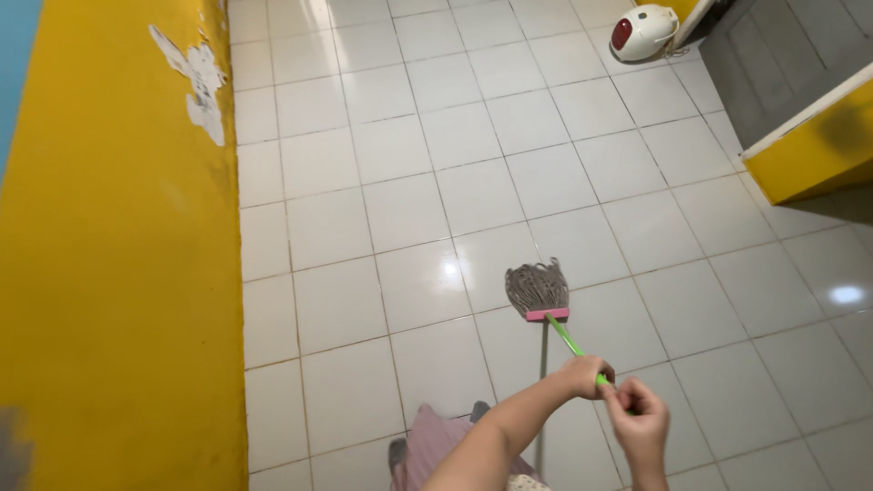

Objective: The person is mopping the tiled floor of a room using a green-handled mop.

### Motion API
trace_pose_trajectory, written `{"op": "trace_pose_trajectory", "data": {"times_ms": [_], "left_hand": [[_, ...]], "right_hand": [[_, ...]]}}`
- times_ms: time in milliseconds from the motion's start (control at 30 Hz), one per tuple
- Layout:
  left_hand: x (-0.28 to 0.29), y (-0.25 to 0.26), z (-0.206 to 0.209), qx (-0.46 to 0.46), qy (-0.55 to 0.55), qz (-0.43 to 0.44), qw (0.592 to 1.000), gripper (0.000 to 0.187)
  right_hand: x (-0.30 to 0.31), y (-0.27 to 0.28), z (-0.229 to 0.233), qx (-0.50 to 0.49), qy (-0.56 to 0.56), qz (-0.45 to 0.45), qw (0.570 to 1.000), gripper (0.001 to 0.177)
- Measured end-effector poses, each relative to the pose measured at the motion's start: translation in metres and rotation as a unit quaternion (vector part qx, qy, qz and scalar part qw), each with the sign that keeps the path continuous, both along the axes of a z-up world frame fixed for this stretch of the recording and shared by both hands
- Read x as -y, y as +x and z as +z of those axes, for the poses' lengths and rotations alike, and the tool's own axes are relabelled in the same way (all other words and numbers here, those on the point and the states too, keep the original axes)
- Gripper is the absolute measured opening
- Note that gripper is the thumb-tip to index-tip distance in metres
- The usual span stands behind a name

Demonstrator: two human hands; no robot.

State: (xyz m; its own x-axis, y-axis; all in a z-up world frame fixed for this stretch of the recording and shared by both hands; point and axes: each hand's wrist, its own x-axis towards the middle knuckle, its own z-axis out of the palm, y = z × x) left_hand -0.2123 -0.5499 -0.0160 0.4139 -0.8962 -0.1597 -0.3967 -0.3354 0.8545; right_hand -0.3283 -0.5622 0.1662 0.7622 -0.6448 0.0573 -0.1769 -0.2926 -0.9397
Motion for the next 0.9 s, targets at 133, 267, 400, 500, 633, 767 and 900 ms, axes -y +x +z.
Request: {"op": "trace_pose_trajectory", "data": {"times_ms": [133,267,400,500,633,767,900], "left_hand": [[-0.033,0.004,0.015,0.015,0.046,-0.01,0.999,0.036],[-0.1,0.014,0.019,0.047,0.09,0.018,0.995,0.033],[-0.193,0.016,0.031,0.041,0.11,0.117,0.986,0.029],[-0.277,0.008,0.041,0.017,0.137,0.212,0.968,0.024],[-0.386,-0.008,0.048,0.014,0.129,0.316,0.94,0.021],[-0.476,-0.03,0.03,0.041,0.13,0.415,0.9,0.018],[-0.547,-0.051,0.017,0.054,0.131,0.474,0.869,0.016]], "right_hand": [[-0.017,-0.003,0.028,-0.02,0.109,-0.06,0.992,0.041],[-0.059,0.004,0.032,0.027,0.143,-0.015,0.989,0.042],[-0.117,0.018,0.035,0.029,0.195,0.059,0.979,0.044],[-0.168,0.025,0.017,0.002,0.192,0.159,0.968,0.043],[-0.254,0.035,-0.005,0.015,0.17,0.305,0.937,0.045],[-0.334,0.032,-0.024,0.026,0.149,0.403,0.903,0.042],[-0.397,0.017,-0.026,0.009,0.129,0.462,0.878,0.04]]}}
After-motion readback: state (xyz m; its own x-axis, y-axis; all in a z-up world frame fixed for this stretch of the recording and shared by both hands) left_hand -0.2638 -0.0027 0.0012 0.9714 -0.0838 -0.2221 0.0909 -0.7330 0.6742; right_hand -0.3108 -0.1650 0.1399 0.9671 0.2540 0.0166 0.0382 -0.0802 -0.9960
